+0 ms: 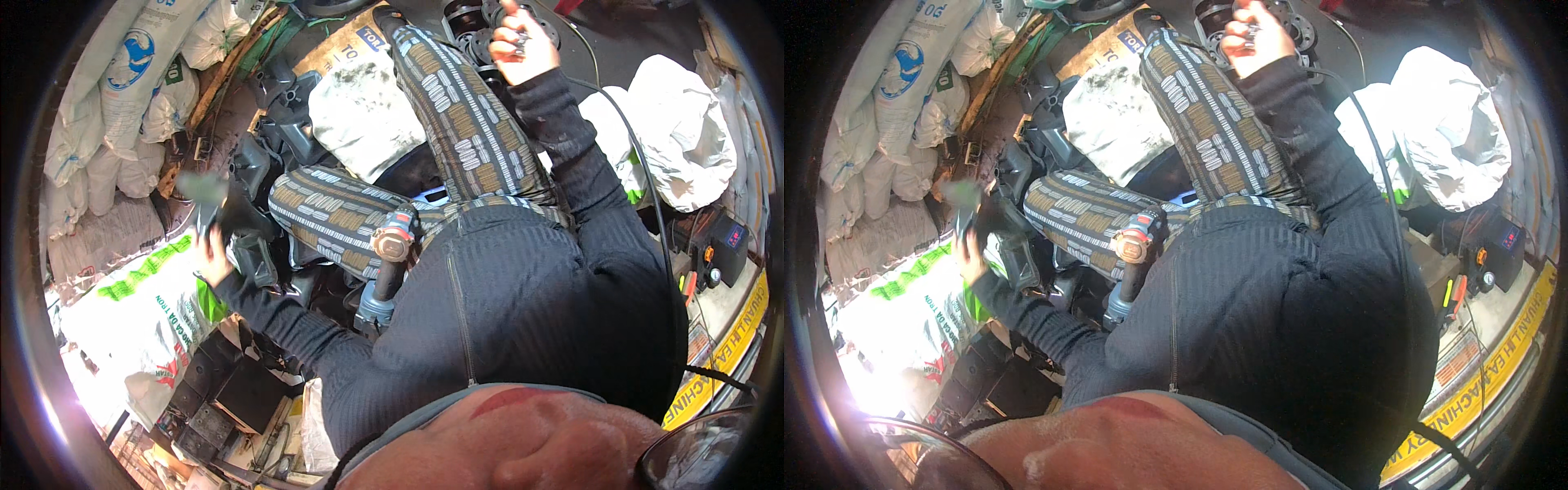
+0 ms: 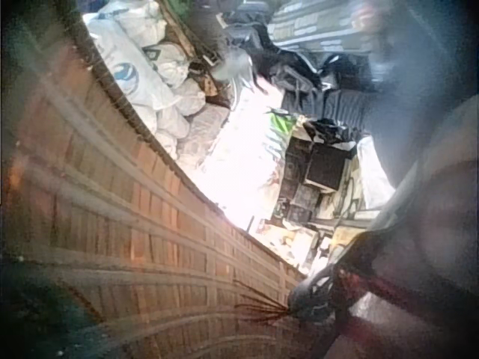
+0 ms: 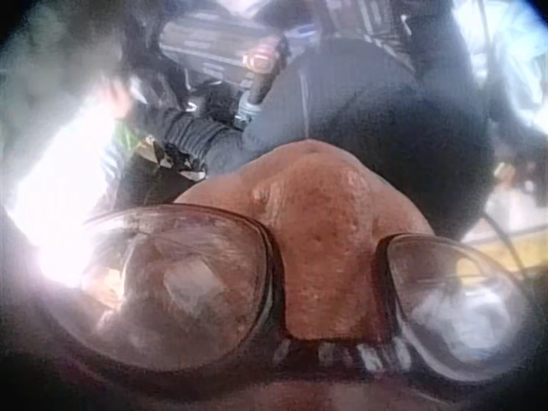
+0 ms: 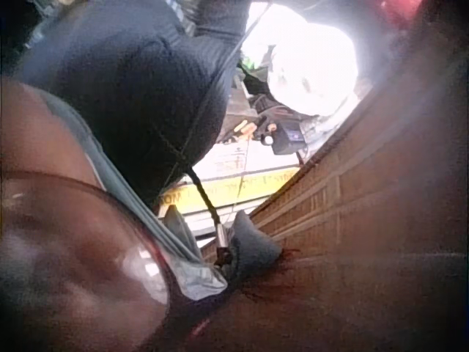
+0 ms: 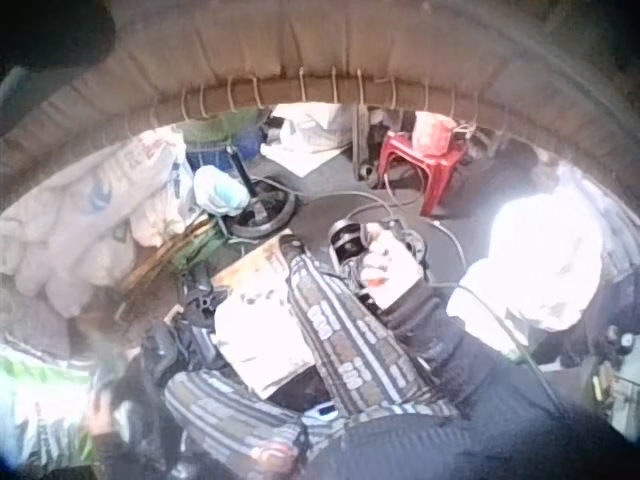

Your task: The person puts on glasses, then uses a cordless drill to fasten screws into a metal hub component placed on a cushioned surface. They repeatedly insert screws and tighten them with the drill, handling the hub and screws throughout.

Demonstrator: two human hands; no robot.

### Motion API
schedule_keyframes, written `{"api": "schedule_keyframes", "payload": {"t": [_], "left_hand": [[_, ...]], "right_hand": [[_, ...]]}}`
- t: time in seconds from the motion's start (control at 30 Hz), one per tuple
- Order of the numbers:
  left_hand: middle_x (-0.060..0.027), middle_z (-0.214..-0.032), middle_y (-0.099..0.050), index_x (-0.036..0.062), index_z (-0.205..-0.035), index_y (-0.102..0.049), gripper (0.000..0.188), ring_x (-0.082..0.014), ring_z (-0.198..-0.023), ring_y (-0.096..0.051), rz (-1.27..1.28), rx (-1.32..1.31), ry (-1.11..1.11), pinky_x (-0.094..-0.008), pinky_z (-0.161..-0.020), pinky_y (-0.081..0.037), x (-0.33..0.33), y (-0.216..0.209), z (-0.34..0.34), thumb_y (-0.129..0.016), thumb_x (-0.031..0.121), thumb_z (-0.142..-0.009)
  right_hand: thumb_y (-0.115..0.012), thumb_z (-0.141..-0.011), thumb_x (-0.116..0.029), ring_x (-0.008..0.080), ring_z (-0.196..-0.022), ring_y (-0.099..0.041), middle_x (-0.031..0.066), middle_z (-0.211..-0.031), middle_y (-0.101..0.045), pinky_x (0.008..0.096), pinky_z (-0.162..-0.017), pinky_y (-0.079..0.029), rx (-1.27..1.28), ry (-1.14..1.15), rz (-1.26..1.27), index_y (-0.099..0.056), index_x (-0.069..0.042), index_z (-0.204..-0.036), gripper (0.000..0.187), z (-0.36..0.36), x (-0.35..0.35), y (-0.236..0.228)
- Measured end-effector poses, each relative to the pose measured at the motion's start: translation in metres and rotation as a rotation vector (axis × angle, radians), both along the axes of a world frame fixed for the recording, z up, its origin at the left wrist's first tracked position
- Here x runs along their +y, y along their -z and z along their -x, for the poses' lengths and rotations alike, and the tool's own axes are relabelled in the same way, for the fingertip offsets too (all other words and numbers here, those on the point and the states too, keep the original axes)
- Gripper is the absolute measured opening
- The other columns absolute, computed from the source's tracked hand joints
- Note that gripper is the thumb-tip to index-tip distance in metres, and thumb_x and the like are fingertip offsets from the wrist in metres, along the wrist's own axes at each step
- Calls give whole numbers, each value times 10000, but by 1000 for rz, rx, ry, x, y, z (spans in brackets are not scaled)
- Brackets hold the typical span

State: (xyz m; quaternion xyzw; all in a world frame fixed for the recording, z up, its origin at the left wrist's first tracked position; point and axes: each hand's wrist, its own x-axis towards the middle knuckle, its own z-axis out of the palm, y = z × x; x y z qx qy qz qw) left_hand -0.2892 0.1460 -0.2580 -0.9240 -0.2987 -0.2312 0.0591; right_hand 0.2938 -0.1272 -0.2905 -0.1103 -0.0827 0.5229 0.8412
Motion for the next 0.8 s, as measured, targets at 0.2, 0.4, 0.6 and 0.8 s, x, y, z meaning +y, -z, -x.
{"api": "schedule_keyframes", "payload": {"t": [0.2, 0.4, 0.6, 0.8], "left_hand": [[-140, -1185, -603, 33, -910, -705, 330, -296, -1041, -604, 393, 114, 361, -375, -876, -494, -16, 65, -235, -716, 335, -778], [-84, -1272, -558, 178, -1055, -698, 367, -287, -1091, -595, 430, 782, 97, -419, -931, -477, -60, 108, -324, -663, 430, -791], [-133, -887, -638, 119, -942, -681, 224, -323, -801, -634, 354, 84, 420, -425, -699, -514, -106, 33, -414, -687, 263, -770], [-17, -879, -596, 206, -943, -650, 189, -213, -836, -632, 96, 181, 769, -382, -694, -502, -205, 79, -555, -669, 315, -790]], "right_hand": [[-499, -832, -14, 94, -464, -414, -16, -604, -468, 241, -400, -348, -23, 590, 57, -584, -61, -1041, 230, -80, -100, -21], [-466, -872, -93, 96, -452, -400, -26, -591, -447, 244, -400, -344, 109, 629, -52, -584, -91, -1064, 226, -137, -100, -5], [-433, -911, -172, 98, -440, -386, -35, -579, -425, 246, -400, -341, 145, 525, -136, -585, -120, -1088, 239, -158, -77, -26], [-400, -950, -251, 99, -428, -372, -45, -566, -403, 249, -400, -338, 146, 410, -154, -586, -149, -1111, 266, -175, -62, -21]]}}
